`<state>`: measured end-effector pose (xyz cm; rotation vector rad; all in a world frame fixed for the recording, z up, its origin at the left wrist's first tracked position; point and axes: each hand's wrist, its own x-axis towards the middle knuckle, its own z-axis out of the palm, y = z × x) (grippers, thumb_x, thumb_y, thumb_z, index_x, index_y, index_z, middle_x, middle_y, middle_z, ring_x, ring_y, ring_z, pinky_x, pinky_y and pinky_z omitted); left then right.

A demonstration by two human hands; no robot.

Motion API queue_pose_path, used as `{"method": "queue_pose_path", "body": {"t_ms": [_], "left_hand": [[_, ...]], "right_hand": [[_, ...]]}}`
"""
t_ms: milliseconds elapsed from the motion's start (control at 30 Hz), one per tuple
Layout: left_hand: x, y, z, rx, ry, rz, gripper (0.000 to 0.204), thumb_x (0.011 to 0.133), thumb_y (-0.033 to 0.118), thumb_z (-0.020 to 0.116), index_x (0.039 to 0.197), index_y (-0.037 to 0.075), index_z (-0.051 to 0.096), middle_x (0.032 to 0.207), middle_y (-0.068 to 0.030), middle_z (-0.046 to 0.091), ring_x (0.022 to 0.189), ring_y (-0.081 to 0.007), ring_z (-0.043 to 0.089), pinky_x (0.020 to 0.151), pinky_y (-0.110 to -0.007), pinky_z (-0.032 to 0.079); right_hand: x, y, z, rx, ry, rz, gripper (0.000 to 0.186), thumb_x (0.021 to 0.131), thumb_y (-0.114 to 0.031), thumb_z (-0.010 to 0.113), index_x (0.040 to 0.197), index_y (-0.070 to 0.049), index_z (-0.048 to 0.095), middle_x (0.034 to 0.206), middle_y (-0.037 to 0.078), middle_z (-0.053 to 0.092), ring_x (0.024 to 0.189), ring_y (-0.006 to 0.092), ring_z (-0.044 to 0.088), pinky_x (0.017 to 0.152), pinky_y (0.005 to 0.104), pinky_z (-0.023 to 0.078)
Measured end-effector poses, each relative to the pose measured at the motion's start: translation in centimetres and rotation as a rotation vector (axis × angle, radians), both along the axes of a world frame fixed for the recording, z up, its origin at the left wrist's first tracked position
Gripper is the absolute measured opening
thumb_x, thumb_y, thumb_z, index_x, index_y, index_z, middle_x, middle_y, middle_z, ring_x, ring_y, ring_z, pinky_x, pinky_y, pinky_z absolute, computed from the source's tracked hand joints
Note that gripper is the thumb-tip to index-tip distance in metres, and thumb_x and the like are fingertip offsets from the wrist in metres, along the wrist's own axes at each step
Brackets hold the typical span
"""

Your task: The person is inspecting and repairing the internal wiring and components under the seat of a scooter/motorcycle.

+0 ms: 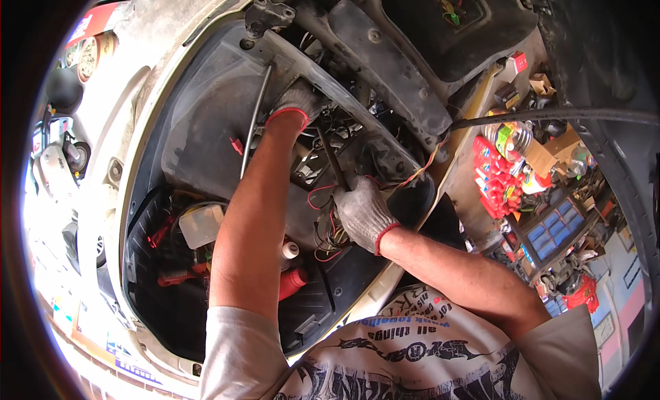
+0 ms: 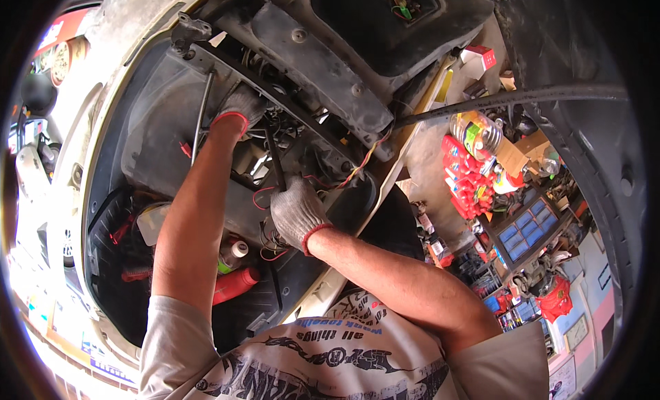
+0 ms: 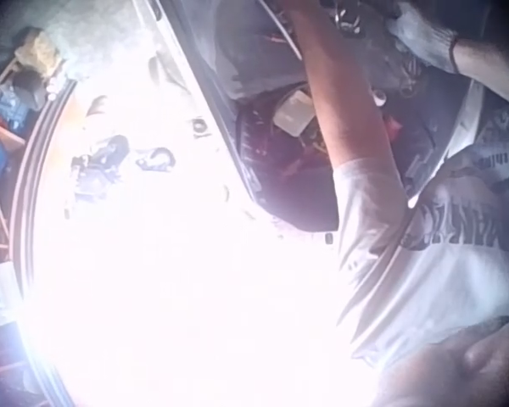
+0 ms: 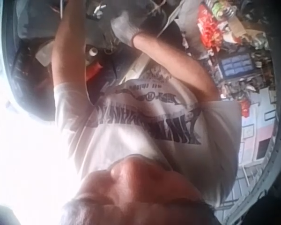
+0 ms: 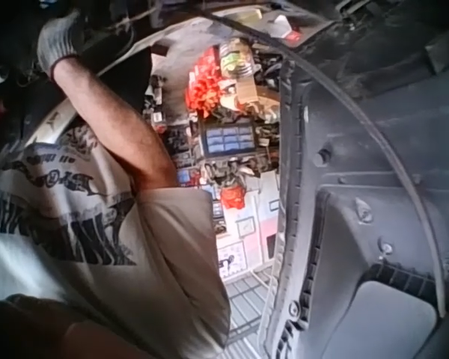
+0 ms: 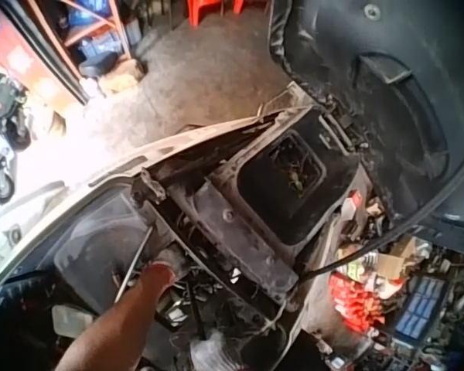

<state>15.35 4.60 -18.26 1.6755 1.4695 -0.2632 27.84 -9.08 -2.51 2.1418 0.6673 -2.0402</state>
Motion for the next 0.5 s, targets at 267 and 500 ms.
{"method": "queue_pose_path", "body": {"t_ms": [267, 500], "left_hand": [[1.1, -0.1, -0.5, 0.001, -0.007, -0.043, 0.052, 0.09, 0.042, 0.049, 0.127, 0.006, 0.054, 0.132, -0.02, 0.052, 0.125, -0.0371, 0.045, 0.105, -0.042, 0.035], [-0.3, -1.0, -2.0, 0.093, 0.124, -0.334, 0.045, 0.095, 0.026, 0.038, 0.135, 0.008, 0.048, 0.141, -0.0177, 0.043, 0.134, -0.0308, 0.037, 0.113, -0.041, 0.027]], "right_hand": [[0.6, 0.4, 0.5, 0.065, -0.083, 0.072, 0.02, 0.085, -0.019, 0.057, 0.086, 0.001, 0.057, 0.074, 0.022, 0.061, 0.08, 0.0384, 0.063, 0.067, 0.0427, 0.049], [0.1, -2.7, -0.6, 0.492, -0.145, 0.683, 0.02, 0.085, -0.019, 0.057, 0.095, -0.001, 0.056, 0.083, 0.022, 0.063, 0.087, 0.0385, 0.062, 0.072, 0.0426, 0.05]]}}
